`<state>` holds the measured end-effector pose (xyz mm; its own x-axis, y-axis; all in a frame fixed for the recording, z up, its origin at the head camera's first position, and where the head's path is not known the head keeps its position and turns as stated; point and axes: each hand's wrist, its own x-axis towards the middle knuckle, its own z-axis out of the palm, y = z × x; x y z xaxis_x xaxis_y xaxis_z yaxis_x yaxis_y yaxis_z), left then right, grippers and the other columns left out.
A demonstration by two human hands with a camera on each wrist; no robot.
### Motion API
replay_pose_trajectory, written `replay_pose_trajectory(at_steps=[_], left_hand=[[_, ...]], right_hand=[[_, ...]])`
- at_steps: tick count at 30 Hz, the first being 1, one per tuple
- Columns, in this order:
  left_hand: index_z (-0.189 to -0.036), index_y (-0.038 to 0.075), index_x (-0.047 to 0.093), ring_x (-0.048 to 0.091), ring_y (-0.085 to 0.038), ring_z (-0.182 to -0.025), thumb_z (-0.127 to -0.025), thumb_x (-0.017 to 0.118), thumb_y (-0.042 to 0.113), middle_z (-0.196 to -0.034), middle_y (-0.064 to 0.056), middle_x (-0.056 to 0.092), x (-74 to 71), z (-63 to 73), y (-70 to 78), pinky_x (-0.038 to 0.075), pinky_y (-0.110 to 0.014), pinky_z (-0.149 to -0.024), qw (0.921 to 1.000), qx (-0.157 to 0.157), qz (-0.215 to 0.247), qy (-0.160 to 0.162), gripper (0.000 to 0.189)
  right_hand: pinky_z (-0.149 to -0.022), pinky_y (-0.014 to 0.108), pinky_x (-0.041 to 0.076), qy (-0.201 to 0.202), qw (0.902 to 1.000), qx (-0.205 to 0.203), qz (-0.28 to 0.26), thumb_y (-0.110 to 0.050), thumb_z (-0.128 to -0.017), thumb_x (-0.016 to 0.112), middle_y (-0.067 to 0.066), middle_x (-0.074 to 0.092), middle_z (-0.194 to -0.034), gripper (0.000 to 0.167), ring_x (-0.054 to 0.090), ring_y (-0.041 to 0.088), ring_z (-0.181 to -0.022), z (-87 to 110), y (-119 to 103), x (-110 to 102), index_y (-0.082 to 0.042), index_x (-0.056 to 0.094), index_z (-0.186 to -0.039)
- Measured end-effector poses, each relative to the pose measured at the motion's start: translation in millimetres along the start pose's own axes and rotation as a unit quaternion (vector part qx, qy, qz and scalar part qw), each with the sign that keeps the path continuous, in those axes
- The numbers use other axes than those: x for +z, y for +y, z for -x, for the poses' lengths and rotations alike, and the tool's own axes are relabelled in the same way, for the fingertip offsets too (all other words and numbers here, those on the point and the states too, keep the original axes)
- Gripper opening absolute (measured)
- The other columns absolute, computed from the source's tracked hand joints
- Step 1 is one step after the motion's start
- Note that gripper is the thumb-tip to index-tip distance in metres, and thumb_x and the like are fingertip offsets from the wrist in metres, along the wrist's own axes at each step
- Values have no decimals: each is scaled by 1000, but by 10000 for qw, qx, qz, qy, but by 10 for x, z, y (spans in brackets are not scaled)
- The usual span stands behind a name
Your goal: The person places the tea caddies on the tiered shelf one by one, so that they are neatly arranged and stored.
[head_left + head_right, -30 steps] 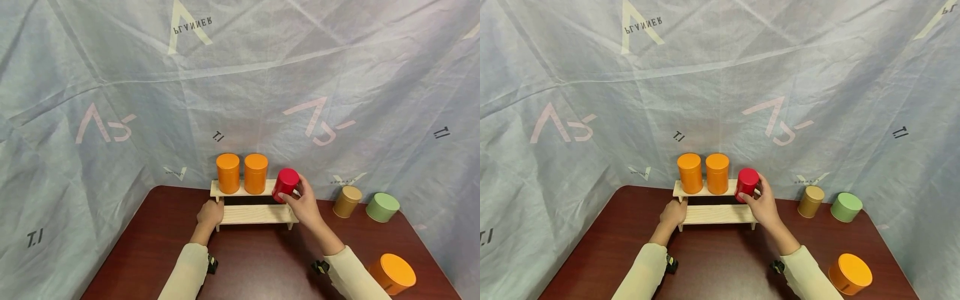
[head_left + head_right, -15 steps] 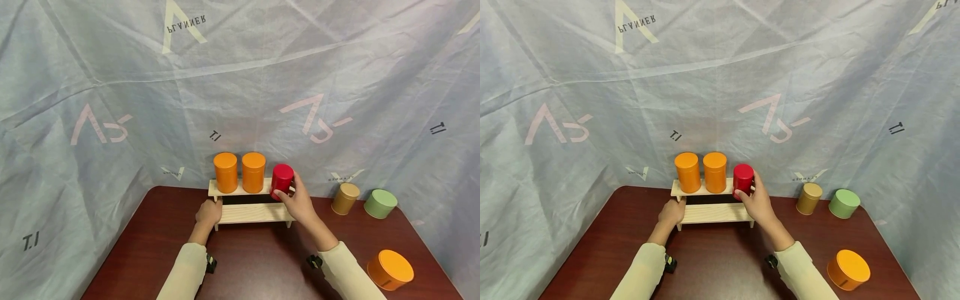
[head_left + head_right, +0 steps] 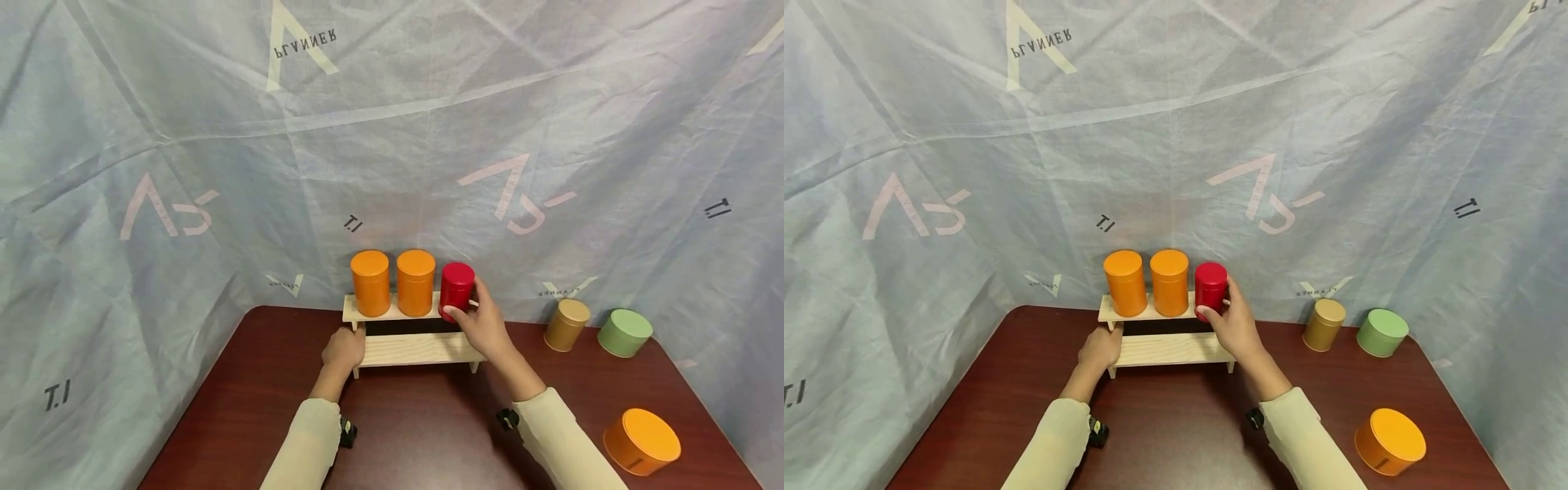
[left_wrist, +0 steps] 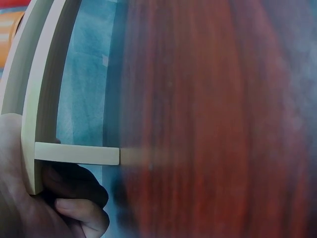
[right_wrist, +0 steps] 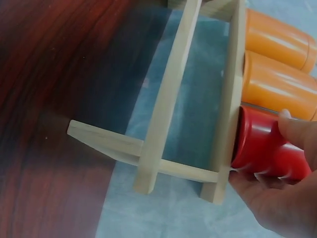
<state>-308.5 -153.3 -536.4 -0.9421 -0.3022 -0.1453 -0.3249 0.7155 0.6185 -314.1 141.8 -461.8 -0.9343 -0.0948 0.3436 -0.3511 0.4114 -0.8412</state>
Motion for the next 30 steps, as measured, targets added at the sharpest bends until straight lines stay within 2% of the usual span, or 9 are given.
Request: replay_pose_trajectory(at_steps=[7,10,15,21,30], left_hand=[[-77,12,61,54,-24,-59,-110,38,45,-68,-6,53,18,2,-6,41,-38,-54,10000,33,-31,37,52],[-77,13,60,53,-24,-58,-110,38,45,-67,-6,51,8,-4,-3,41,-38,-53,10000,52,-3,38,51],[-79,11,62,54,-24,-59,-111,39,44,-69,-7,54,15,-3,0,42,-38,-54,10000,77,-35,50,51],[-80,11,62,54,-24,-60,-110,39,44,-69,-7,54,12,-7,5,41,-39,-55,10000,57,-55,40,50],[-80,12,60,57,-25,-63,-110,38,44,-72,-8,57,9,13,4,43,-39,-57,10000,62,-15,62,49]], right_hand=[[-111,58,52,137,9993,341,110,-23,-89,87,23,64,-139,77,64,43,-129,-30,112,47,-6,45,-152],[-110,57,52,167,9990,412,78,-23,-87,89,23,65,-138,80,66,42,-127,-60,135,58,-6,47,-152],[-106,55,55,124,9993,354,62,-18,-84,91,22,66,-139,82,69,41,-121,-120,143,59,-3,49,-152],[-91,48,58,220,9969,257,705,-21,-81,94,21,72,-130,78,72,36,-108,-176,129,69,-3,55,-146],[-91,50,59,283,9942,121,1032,-18,-79,95,21,74,-122,76,72,36,-103,-192,145,117,-2,57,-143]])
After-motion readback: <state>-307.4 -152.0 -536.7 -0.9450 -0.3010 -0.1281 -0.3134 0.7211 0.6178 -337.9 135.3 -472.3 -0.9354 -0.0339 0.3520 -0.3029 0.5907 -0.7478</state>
